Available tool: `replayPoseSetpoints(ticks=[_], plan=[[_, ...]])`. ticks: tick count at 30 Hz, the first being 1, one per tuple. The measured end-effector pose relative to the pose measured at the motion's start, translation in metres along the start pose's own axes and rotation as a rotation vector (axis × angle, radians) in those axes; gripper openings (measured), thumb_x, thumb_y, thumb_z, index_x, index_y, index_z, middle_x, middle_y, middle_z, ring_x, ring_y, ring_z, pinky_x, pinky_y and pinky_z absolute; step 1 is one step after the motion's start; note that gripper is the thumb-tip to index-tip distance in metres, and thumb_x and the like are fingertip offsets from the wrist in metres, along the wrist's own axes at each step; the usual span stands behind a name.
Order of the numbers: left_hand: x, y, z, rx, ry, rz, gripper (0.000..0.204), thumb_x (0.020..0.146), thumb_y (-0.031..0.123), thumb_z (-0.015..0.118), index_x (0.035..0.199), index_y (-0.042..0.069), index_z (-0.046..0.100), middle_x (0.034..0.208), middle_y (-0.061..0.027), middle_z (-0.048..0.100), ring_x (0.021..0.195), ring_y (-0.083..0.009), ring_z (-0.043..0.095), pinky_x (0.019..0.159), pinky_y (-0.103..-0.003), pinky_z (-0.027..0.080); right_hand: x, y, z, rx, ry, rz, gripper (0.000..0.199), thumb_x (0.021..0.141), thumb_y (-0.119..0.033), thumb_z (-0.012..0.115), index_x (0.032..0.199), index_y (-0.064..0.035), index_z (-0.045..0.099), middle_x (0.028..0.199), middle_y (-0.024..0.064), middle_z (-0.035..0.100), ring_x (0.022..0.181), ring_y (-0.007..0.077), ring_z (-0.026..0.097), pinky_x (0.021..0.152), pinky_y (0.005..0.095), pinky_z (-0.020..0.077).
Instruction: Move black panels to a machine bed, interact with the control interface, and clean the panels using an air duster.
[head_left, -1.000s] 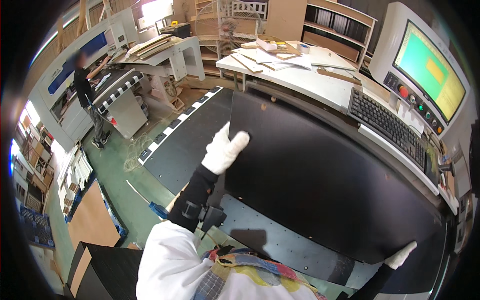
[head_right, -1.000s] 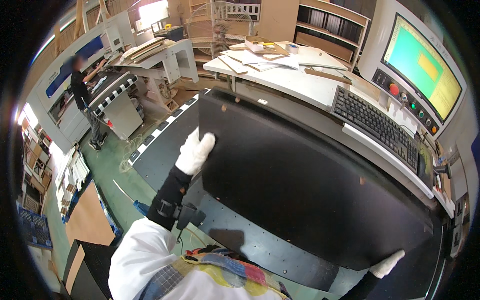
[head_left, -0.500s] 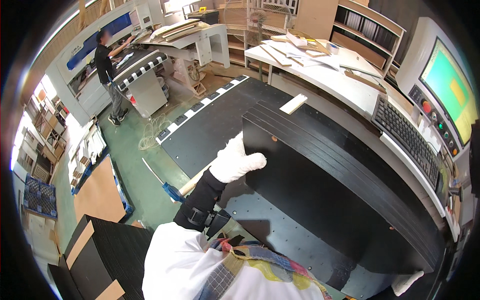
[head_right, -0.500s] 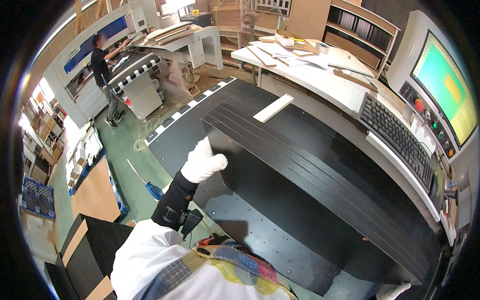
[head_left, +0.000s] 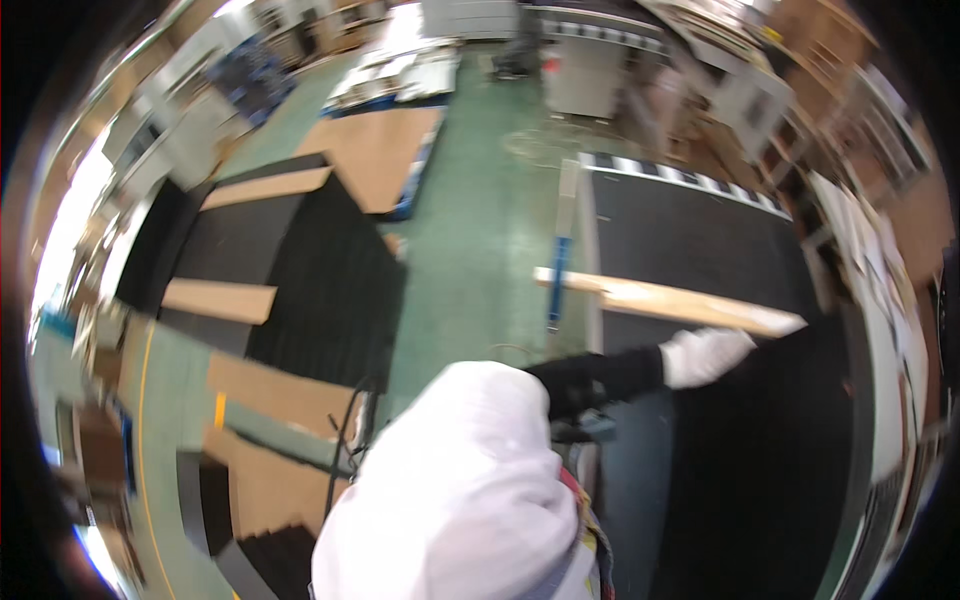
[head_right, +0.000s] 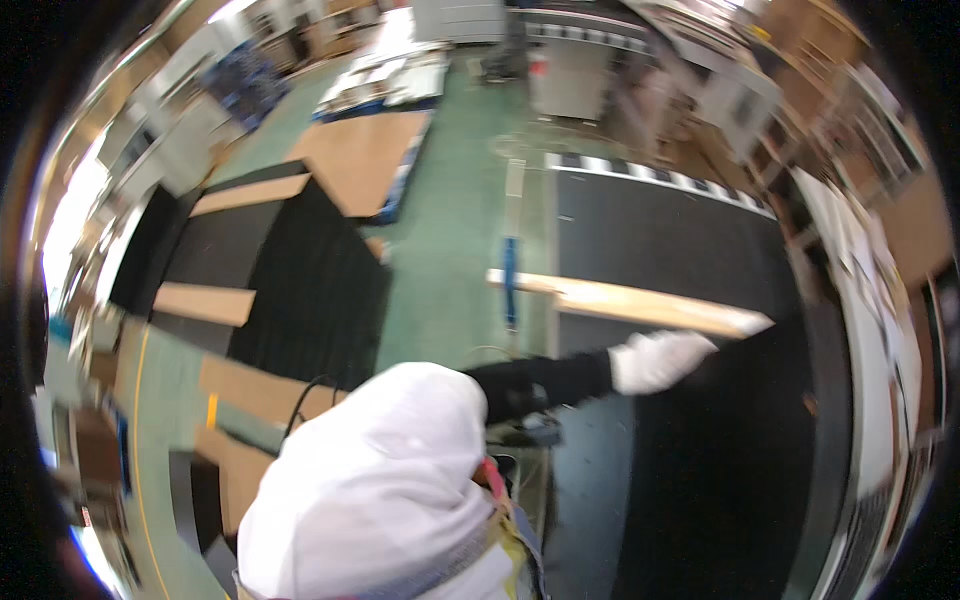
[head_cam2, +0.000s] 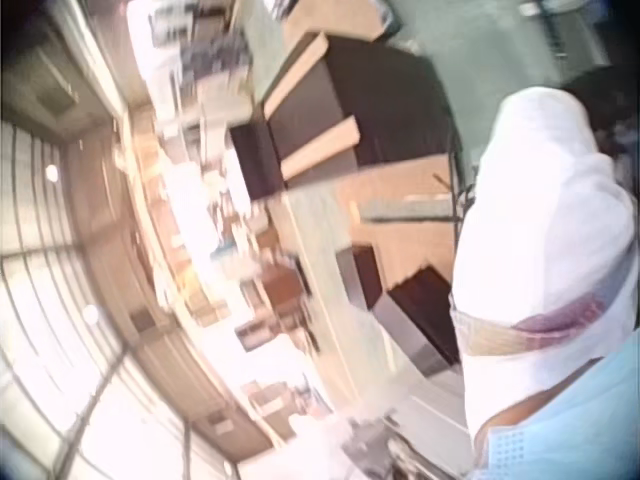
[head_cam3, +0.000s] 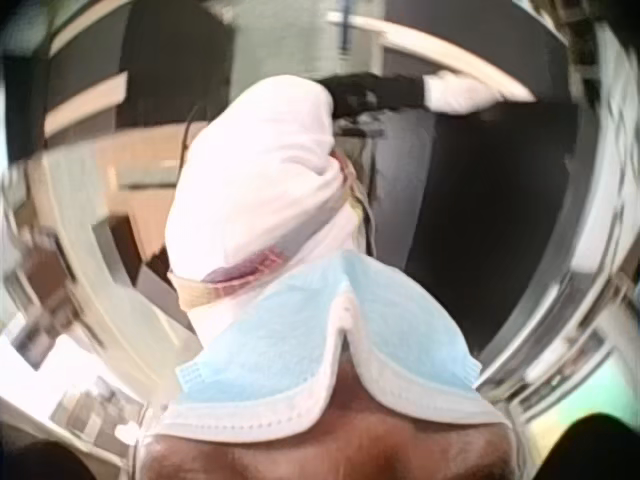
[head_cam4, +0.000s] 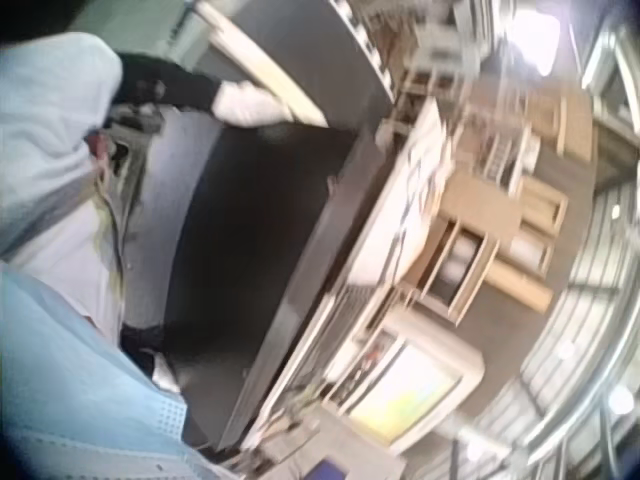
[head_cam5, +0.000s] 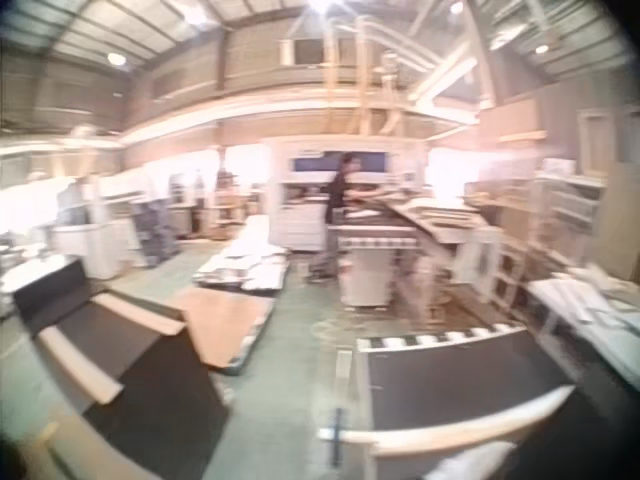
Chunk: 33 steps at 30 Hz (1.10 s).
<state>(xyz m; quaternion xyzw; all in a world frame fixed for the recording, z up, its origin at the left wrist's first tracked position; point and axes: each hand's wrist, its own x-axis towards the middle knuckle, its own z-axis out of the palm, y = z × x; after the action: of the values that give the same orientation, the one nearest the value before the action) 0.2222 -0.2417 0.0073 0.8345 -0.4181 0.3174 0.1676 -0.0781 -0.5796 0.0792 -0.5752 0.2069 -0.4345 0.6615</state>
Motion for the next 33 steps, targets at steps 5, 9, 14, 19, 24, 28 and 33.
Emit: replayPoseSetpoints(ticks=[5,9,14,19,24,28,33], plan=[[-0.004,0.008,-0.046,-0.803,-0.149,-0.476,0.033,0.097,0.024,0.049,0.122,0.005,0.059,0.117,-0.0129,0.062,0.112,-0.0221,0.059,0.096,-0.031,0.046,0.016,0.076,0.134,0.056,-0.268,0.19,0.053,0.093,-0.044,0.055,0.126,-0.003,0.052,0.133,0.014,0.051,0.123,0.0295,0.046,0.106,0.0409,0.0354],[-0.052,-0.02,-0.147,-1.106,-0.127,-0.74,0.041,0.101,0.037,0.041,0.124,0.007,0.058,0.12,-0.0149,0.061,0.116,-0.0259,0.056,0.098,-0.031,0.043,-0.003,0.096,0.217,0.074,-0.426,0.276,0.055,0.093,-0.045,0.054,0.129,-0.0031,0.049,0.136,0.0136,0.048,0.125,0.0293,0.045,0.107,0.0405,0.0342],[-0.157,-0.059,-0.267,-0.968,0.161,-0.889,0.059,0.098,0.057,0.032,0.105,0.005,0.058,0.097,-0.0162,0.062,0.1,-0.0332,0.06,0.09,-0.035,0.045,-0.061,0.098,0.314,0.056,-0.637,0.354,0.058,0.094,-0.046,0.053,0.132,-0.0032,0.046,0.139,0.0132,0.046,0.127,0.0291,0.043,0.108,0.0401,0.0326],[-0.281,-0.064,-0.426,-0.762,0.331,-1.219,0.06,0.1,0.055,0.03,0.099,0.004,0.063,0.094,-0.0178,0.065,0.092,-0.0343,0.062,0.083,-0.039,0.047,-0.146,0.073,0.373,-0.071,-0.838,0.393,0.061,0.094,-0.048,0.051,0.136,-0.0032,0.042,0.142,0.0128,0.043,0.129,0.0289,0.041,0.109,0.0396,0.0311],[-0.431,-0.009,-0.544,-0.62,0.464,-1.742,0.076,0.094,0.066,0.022,0.124,0.007,0.06,0.118,-0.0169,0.064,0.119,-0.0328,0.055,0.104,-0.035,0.036,-0.242,0.037,0.398,-0.226,-0.97,0.404,0.064,0.095,-0.049,0.049,0.139,-0.0033,0.039,0.145,0.0123,0.04,0.131,0.0288,0.039,0.111,0.0392,0.0295],[-0.523,0.05,-0.597,-0.414,0.598,-2.0,0.072,0.098,0.059,0.02,0.122,0.003,0.058,0.119,-0.0224,0.062,0.116,-0.0366,0.055,0.104,-0.037,0.035,-0.31,0.017,0.422,-0.263,-1.021,0.399,0.067,0.095,-0.05,0.048,0.142,-0.0034,0.036,0.147,0.012,0.037,0.133,0.0286,0.038,0.112,0.0388,0.0283],[-0.598,0.11,-0.625,-0.219,0.85,-2.324,0.085,0.095,0.065,0.012,0.12,-0.001,0.06,0.117,-0.0248,0.062,0.118,-0.0392,0.053,0.103,-0.039,0.034,-0.374,0.024,0.465,-0.259,-1.073,0.427,0.07,0.096,-0.051,0.047,0.145,-0.0035,0.033,0.15,0.0116,0.035,0.135,0.0284,0.036,0.113,0.0383,0.0267]])
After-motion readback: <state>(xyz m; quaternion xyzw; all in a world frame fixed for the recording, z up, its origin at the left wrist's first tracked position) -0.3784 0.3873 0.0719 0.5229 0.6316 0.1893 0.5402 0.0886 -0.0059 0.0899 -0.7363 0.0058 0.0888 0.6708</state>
